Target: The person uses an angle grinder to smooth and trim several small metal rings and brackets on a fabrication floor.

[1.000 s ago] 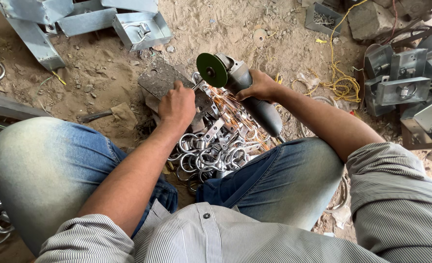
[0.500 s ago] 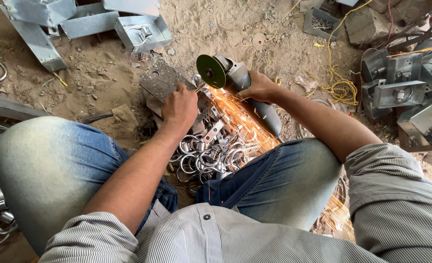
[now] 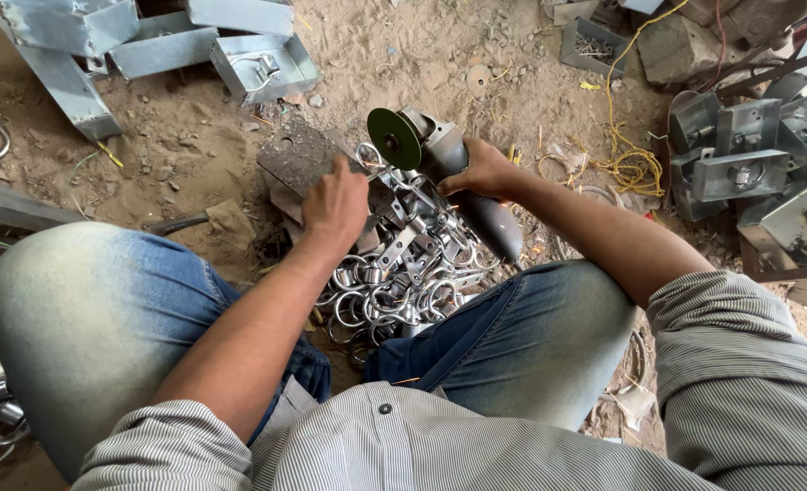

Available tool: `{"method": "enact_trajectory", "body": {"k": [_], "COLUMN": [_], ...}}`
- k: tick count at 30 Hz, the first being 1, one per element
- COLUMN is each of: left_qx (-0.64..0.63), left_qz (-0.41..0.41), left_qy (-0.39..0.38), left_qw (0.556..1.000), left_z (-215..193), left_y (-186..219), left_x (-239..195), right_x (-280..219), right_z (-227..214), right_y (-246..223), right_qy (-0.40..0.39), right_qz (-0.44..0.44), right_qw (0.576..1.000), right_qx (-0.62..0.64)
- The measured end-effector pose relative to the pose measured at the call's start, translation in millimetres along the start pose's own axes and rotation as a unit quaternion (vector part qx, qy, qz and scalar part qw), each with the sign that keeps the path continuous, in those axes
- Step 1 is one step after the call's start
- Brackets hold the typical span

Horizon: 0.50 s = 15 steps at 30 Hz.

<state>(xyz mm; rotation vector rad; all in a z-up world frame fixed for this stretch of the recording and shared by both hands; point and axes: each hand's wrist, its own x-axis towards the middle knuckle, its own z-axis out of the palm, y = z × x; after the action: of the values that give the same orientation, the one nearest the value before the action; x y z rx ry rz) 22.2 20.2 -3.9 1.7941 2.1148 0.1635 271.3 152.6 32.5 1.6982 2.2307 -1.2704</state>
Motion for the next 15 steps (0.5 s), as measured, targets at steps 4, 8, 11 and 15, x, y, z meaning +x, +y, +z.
{"method": "enact_trajectory", "body": {"k": [4, 8, 11, 15], "left_qx": [0.018, 0.02, 0.039, 0.133], "left_qz": [0.003, 0.033, 0.043, 0.052], "left_qy": [0.032, 0.08, 0.032, 0.016], "left_qw": [0.999, 0.996, 0.998, 0.99], "left_z": [9.9, 12.2, 10.2, 4.4], "left_y": [-11.6, -11.7, -7.5, -15.3], "left_x": [3.1, -5.7, -12.7, -15.0], "right_x": [-5.0, 1.1, 4.2, 9.0], "right_z": [-3.1, -8.4, -7.8, -0.9], "right_y": [2.9, 6.5, 15.3, 20.4], "right_qy": [0.02, 0.042, 0.046, 0.019], "right_qz": [0.0, 0.002, 0.0, -0.034], "right_qw": [0.999, 0.998, 0.999, 0.999], "right_qx": [0.029, 0.042, 0.019, -0.008]}}
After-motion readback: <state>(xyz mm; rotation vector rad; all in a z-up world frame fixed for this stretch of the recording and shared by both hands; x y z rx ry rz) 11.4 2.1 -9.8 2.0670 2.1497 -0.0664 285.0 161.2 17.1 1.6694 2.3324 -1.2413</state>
